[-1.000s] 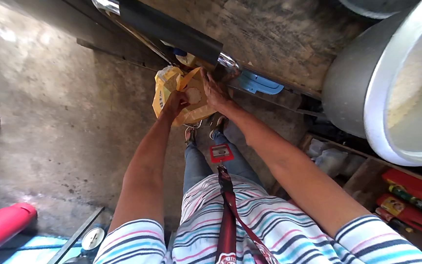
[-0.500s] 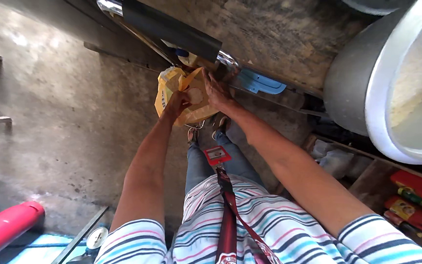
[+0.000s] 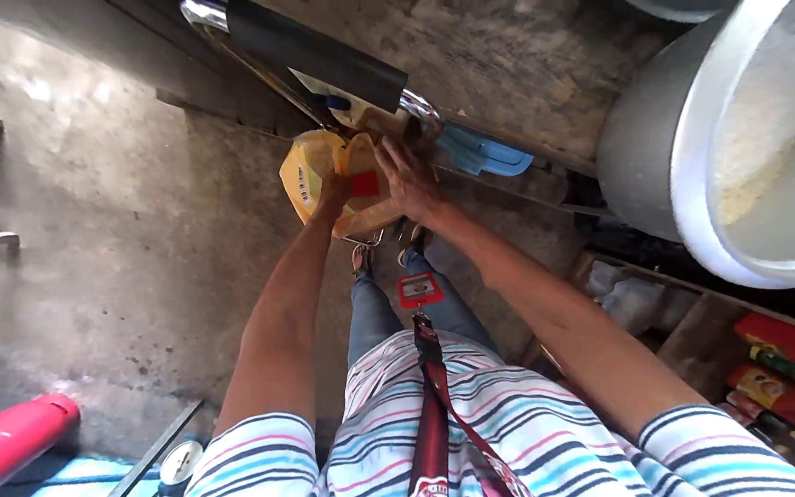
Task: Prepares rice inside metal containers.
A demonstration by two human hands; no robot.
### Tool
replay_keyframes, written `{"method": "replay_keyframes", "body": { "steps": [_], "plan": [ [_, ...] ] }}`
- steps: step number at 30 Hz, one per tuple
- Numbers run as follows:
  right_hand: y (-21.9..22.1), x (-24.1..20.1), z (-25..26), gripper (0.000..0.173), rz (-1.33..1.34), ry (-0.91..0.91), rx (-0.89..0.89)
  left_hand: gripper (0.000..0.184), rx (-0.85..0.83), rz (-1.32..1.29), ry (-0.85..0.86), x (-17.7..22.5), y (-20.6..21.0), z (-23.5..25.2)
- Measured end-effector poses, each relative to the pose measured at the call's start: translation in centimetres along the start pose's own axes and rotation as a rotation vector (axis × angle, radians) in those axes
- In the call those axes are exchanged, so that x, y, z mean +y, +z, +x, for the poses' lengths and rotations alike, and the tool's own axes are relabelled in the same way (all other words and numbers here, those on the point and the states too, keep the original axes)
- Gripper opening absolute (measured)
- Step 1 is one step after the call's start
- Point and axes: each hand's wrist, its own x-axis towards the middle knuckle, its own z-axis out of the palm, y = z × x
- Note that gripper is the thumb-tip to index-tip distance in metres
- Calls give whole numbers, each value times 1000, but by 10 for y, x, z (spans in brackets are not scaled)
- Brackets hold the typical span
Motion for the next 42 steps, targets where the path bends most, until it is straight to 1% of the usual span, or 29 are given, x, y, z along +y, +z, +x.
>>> {"method": "replay_keyframes", "body": {
  "steps": [1,2,3,4,6,8,10,11,12,13,14,15,16,17,18,19,20,22,23,24,25,27,30,32,34,37,39,41,42],
  "plan": [
    [28,14,-7,43,94,-120,226,38,55,75,-20,4,-2,2],
    [37,21,-19,42,152,-173,286,41,109,142,-52,7,-4,2],
    [38,23,-38,39,228,-174,301,46,139,175,-82,10,-6,1],
    [34,23,-61,37,326,-123,252,52,148,186,-102,12,-8,-2],
    [23,26,-108,36,554,78,59,57,128,205,-113,14,-10,-6],
    [12,30,-149,40,750,334,-116,50,75,273,-76,5,-11,-2],
    [-4,38,-185,52,957,556,-154,46,-44,383,-4,-1,-7,3],
    [-14,42,-202,61,1127,630,-122,46,-105,437,25,0,-4,2],
    [-26,45,-219,70,1343,676,-42,44,-136,495,38,4,-3,-1],
    [-38,48,-234,77,1570,689,84,40,-147,556,43,6,-3,-1],
    [-52,51,-248,92,1770,662,242,36,-139,635,48,7,-4,1],
    [-67,55,-259,105,1905,616,413,36,-122,664,23,8,-5,1],
    [-84,59,-267,113,1991,583,569,39,-108,666,-19,13,-7,-5],
    [-102,64,-272,114,2048,575,712,44,-96,660,-50,21,-10,-14],
    [-120,71,-273,112,2080,583,837,46,-95,653,-65,31,-12,-28],
    [-138,77,-270,104,2097,622,944,46,-97,670,-59,41,-14,-42],
    [-152,84,-265,92,2120,685,1018,43,-97,695,-27,50,-16,-57],
    [-168,95,-255,59,2129,855,1068,34,-103,712,115,58,-23,-80],
    [-172,97,-251,44,2118,916,1079,34,-100,719,186,60,-26,-88],
    [-175,96,-248,32,2092,966,1084,35,-86,727,249,62,-29,-97],
    [-175,92,-248,29,2075,986,1076,35,-65,714,314,63,-31,-106],
    [-173,82,-251,32,2112,929,1070,33,-51,643,416,72,-34,-129],
    [-174,78,-254,36,2200,729,1014,32,-6,454,575,93,-42,-171],
    [-179,81,-247,37,2234,672,1007,36,92,203,701,106,-50,-187],
    [-178,80,-236,40,2234,631,1053,48,181,-110,739,131,-63,-190],
    [-161,76,-229,46,2222,533,1154,52,273,-474,670,194,-78,-182],
    [-154,75,-231,51,2206,485,1137,60,268,-606,565,236,-80,-172],
    [-160,73,-232,53,2191,539,1120,62,238,-671,450,258,-76,-172],
    [-163,71,-233,52,2181,581,1110,59,218,-619,430,258,-78,-175]
  ]
}}
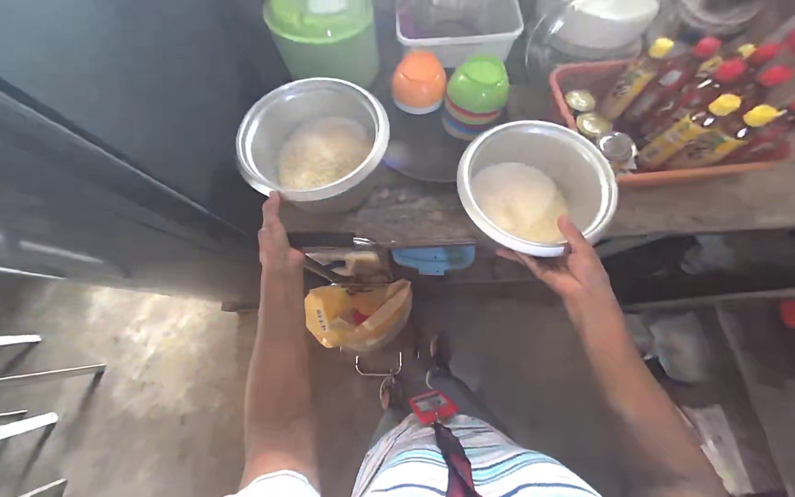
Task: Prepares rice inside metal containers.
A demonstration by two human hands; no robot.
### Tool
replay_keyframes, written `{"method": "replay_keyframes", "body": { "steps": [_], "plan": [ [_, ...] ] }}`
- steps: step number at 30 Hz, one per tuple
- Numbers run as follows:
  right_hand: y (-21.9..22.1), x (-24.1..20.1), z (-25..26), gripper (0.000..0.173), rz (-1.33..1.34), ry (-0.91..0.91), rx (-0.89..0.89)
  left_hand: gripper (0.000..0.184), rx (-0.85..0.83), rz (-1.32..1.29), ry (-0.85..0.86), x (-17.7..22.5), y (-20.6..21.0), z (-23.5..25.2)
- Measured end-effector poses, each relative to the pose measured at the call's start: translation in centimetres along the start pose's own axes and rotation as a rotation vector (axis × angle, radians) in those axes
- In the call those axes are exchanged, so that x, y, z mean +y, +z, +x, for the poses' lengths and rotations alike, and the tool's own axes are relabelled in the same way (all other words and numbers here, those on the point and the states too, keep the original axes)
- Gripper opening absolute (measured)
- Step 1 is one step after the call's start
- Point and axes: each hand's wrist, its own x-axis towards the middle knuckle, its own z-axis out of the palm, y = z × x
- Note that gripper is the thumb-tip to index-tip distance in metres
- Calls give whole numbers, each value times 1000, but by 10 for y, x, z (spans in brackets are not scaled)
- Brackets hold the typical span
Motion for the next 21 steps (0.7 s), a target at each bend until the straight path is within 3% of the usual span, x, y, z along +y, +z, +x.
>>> {"method": "replay_keyframes", "body": {
  "steps": [3,5,7,11,17,21],
  "plan": [
    [4,-6,-1,50,-44,26,8,66,-151,635,111,4,-40,-13],
    [4,-5,-1,49,-36,33,14,72,-104,914,251,18,-52,-8],
    [1,-5,-1,47,-23,39,22,68,-49,707,263,33,-34,7],
    [4,-12,3,38,-26,54,92,51,-30,-33,38,42,29,47],
    [12,-35,-12,31,-87,130,1,52,178,-102,96,59,52,55],
    [26,-41,-29,25,-132,169,-25,45,200,-33,151,88,25,23]
  ]
}}
